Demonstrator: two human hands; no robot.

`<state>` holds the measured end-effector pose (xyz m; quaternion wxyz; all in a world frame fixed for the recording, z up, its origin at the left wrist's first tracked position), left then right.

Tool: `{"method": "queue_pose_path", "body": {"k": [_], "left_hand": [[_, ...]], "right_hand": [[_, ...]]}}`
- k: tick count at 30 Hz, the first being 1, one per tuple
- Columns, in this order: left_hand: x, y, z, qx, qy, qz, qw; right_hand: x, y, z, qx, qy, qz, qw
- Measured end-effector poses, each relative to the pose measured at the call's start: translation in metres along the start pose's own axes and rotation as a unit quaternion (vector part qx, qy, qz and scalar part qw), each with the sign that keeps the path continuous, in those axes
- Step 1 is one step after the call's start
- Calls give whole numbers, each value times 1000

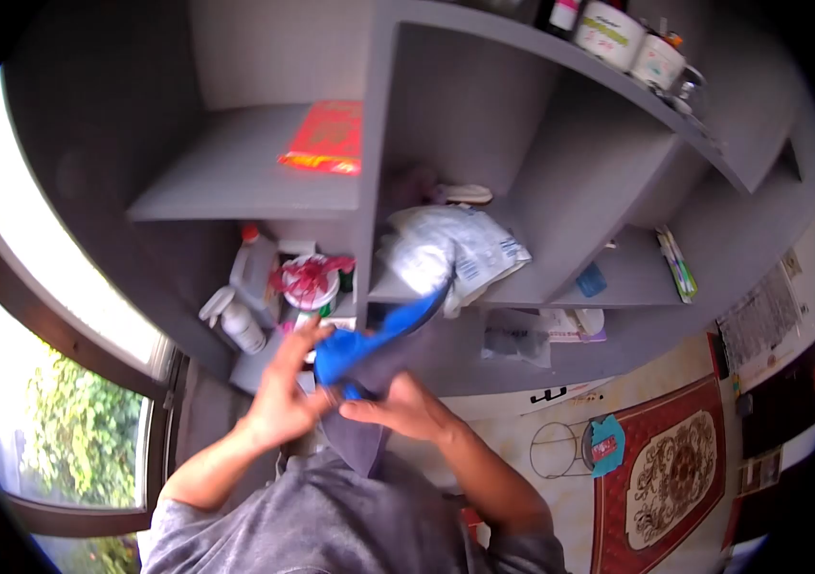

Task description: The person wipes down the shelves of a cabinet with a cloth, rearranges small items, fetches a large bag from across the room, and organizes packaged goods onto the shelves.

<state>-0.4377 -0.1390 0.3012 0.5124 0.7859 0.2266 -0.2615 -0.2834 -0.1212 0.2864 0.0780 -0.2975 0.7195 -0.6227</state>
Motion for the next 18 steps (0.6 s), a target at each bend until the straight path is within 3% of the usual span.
{"method": "queue_pose_path", "body": {"k": [1,2,5,7,9,10,11,13,14,15,17,18], "left_hand": [[-8,-25,0,-84,19,122,989],[-13,-61,6,-192,36,266,944],[-53,-88,16,-193,57,343,918],[-50,-80,30,-173,-40,338,924],[-34,-58,44,-130,-46,358,923],[-22,-64,48,-129,-50,238,961],[-23,-63,47,-104,24,146,984],[-3,-95,56,-242,-41,357,901],[-4,-111,56,-253,58,469,844],[-9,-115,59,-287,91,529,794],[-34,-103,61,-267,100,543,790],[-47,-119,68,-273,122,535,790]], "right_hand": [[20,-13,-11,3,-37,-15,999],[10,6,-17,46,-31,-37,998],[-7,25,-31,111,26,-111,987],[7,25,-45,80,27,-94,992],[17,34,-51,81,43,-71,993],[28,44,-51,127,-1,-81,989],[38,40,-50,121,-45,-6,992],[48,28,-51,97,-53,28,993],[45,18,-55,79,-27,22,996],[38,8,-59,60,0,16,998],[23,-15,-67,-1,18,86,996],[13,-13,-69,11,47,9,999]]}}
Point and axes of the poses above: each hand's wrist, its own z-axis away from the middle knuckle, its own x-axis out of the palm, y = z × x, the point moved 8 cm from there along -z, towards the middle knuckle, and after that the axes turned 14 degrees about -z, right-handed, at the moved point
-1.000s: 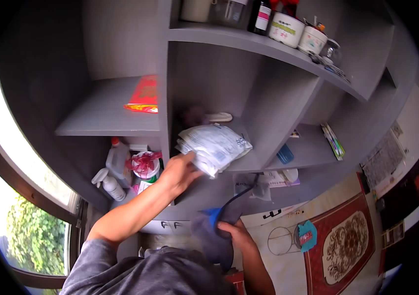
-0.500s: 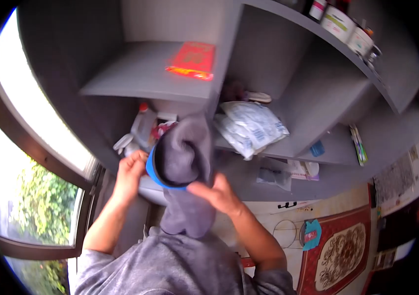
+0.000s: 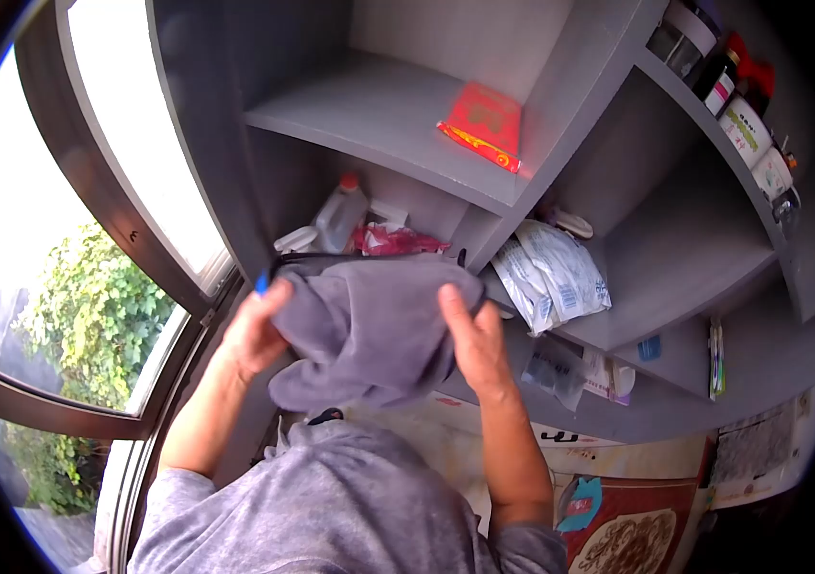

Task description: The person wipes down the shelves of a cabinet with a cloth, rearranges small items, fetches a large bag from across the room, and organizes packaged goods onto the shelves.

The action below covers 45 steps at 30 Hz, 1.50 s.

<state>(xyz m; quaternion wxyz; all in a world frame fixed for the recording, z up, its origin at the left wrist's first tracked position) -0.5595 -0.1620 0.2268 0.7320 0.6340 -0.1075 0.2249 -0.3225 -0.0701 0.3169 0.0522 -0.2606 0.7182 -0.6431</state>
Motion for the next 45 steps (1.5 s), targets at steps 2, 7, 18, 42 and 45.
{"method": "queue_pose_path", "body": {"k": [2,7,18,42,45], "left_hand": [[-10,21,1,75,-35,128,988],[17,-4,20,30,-200,-14,979],[-9,-10,7,33,-26,-77,996],[-34,69,-11,197,107,-217,950],[-12,86,-2,225,154,-197,942]], "right_hand": [[-6,0,-2,34,23,-138,990],[-15,13,3,63,-1,-195,979],[-37,20,11,27,11,-38,999],[-43,12,-6,37,26,-86,995],[-21,19,-5,69,41,-192,978]]}}
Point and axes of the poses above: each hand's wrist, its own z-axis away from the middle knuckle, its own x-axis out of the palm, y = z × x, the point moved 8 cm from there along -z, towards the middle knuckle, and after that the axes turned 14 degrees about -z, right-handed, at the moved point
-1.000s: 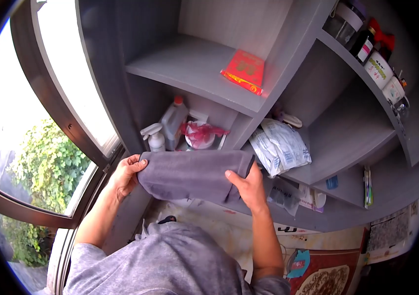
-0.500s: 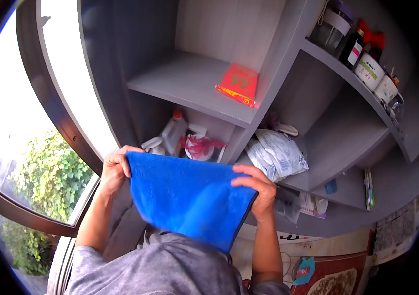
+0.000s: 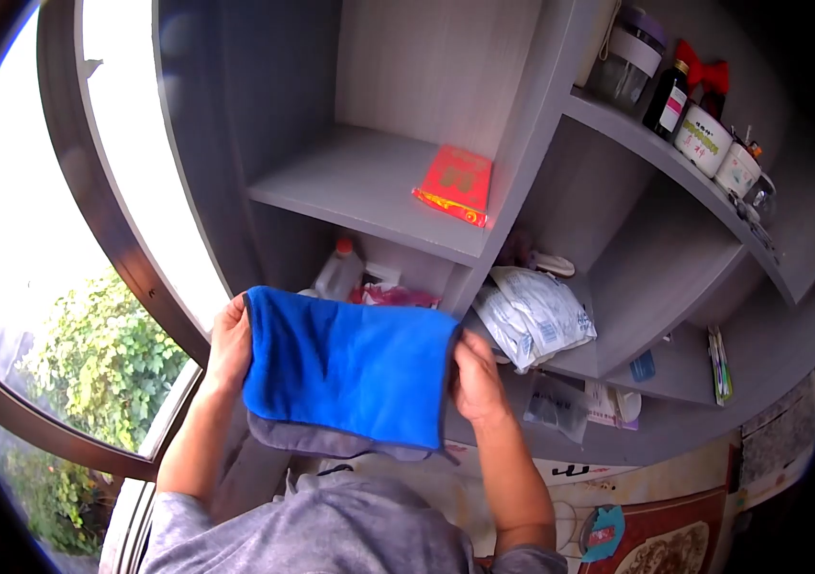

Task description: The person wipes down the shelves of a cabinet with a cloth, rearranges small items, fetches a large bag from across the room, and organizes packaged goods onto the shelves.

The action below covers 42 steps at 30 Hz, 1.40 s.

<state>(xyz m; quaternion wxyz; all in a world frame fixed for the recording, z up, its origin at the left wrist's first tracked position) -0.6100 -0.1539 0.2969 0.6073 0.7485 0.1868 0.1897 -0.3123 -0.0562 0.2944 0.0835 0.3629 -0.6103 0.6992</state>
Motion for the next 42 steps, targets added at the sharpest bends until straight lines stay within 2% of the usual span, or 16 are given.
{"method": "queue_pose_path", "body": {"k": [2,3,4,5,8,11,16,18,20,22,25,28,29,31,34,42], "left_hand": [[17,21,13,35,2,-89,995],[41,53,35,41,-86,-194,976],[74,64,53,100,-209,-131,964],[98,87,74,347,-251,-254,867],[100,84,81,233,-345,-174,892],[62,98,62,386,-80,-304,867],[71,90,61,355,-3,-207,911],[61,108,45,301,-7,-168,939],[47,147,31,353,64,-166,919],[53,199,20,465,131,-236,843],[91,260,3,659,227,-389,603],[140,252,-65,587,36,-482,649],[153,225,-92,543,-74,-502,669],[168,143,-144,337,-208,-702,591],[170,118,-171,274,-261,-659,650],[216,118,-222,303,-238,-672,632]], "right_hand": [[27,13,1,63,-125,-93,986],[46,16,5,93,-181,-122,971],[65,20,11,123,-236,-151,952],[69,17,14,62,-164,-92,980],[71,2,4,-57,-150,32,987],[96,-22,11,-93,-184,-23,978],[146,-12,20,3,-334,7,943],[157,-45,13,-115,-335,91,931],[165,-94,5,-351,-207,308,860],[163,-104,-30,-329,-166,303,879],[177,-119,-44,-493,-77,548,672],[165,-103,-71,-481,14,725,493],[156,-89,-87,-343,-13,760,551],[157,-90,-83,-344,-22,751,563],[157,-88,-81,-377,-23,742,554],[159,-91,-81,-385,-22,743,547]]}}
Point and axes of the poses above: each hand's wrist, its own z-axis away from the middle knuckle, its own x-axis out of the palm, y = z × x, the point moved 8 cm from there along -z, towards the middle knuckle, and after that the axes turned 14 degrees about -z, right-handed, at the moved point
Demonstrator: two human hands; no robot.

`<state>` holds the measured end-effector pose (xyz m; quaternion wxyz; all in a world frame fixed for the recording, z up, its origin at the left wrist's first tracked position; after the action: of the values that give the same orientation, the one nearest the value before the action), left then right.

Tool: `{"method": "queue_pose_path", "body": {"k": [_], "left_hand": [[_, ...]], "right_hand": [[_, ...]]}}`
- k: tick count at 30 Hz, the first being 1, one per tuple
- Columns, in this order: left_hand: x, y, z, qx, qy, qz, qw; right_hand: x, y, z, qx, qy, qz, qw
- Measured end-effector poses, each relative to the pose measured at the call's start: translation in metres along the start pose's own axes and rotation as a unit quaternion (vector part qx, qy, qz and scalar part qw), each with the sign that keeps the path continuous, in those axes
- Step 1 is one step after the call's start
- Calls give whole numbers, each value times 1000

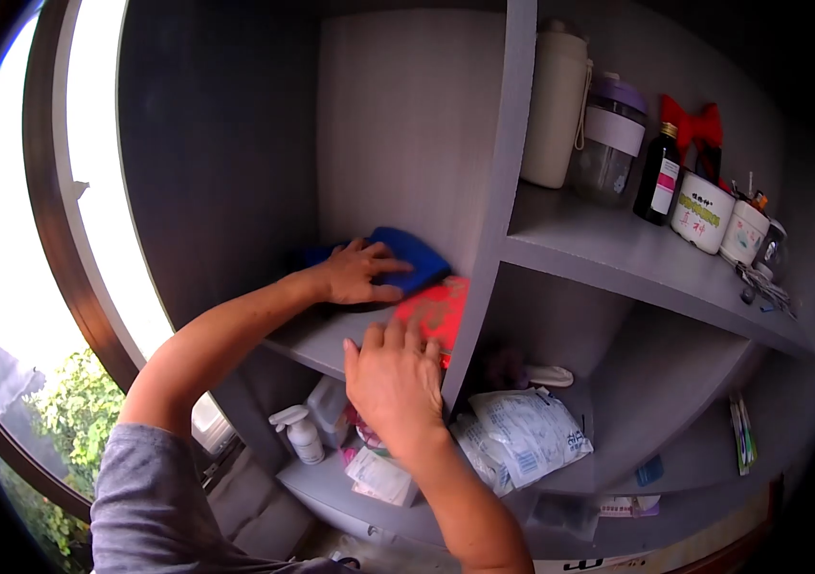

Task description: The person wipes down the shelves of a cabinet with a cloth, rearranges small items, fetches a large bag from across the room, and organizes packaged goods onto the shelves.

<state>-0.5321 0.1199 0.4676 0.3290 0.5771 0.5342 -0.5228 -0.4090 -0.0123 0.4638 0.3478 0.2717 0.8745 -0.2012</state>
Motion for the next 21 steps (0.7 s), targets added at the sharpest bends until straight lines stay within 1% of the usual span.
{"method": "queue_pose_path", "body": {"k": [1,4,7,10,13,16,17,19,20,21], "left_hand": [[-1,-6,-4,-6,10,-12,1000],[7,-23,-11,23,38,-22,999],[5,-46,-1,-45,82,-26,995],[8,-86,14,-96,84,-118,985],[3,-84,14,-150,-12,-123,981],[-17,-76,39,-107,-90,-123,983],[-24,-72,54,-105,-99,-120,982],[-43,-53,98,-103,-119,-116,981],[-56,-41,121,-106,-157,-107,976],[-73,-30,142,-109,-195,-99,970]], "right_hand": [[-1,0,0,-2,6,-8,1000],[-3,2,0,9,3,-29,1000],[-4,3,0,22,-13,-35,999],[-3,5,2,30,-18,-46,998],[-2,5,3,29,-13,-49,998],[-5,5,3,20,-2,-44,999],[-4,4,4,15,-1,-44,999],[-3,4,5,-1,32,-42,999],[-3,4,5,-10,50,-43,998],[-3,5,5,-3,44,-55,998]]}}
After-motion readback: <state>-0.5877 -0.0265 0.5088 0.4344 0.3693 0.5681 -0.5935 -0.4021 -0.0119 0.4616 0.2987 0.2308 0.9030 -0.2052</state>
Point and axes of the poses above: each hand's wrist, its own z-axis away from the middle knuckle, its own x-axis out of the palm, y = z × x, the point moved 8 cm from there along -z, towards the middle knuckle, and after that the axes turned 14 degrees about -z, right-handed, at the moved point
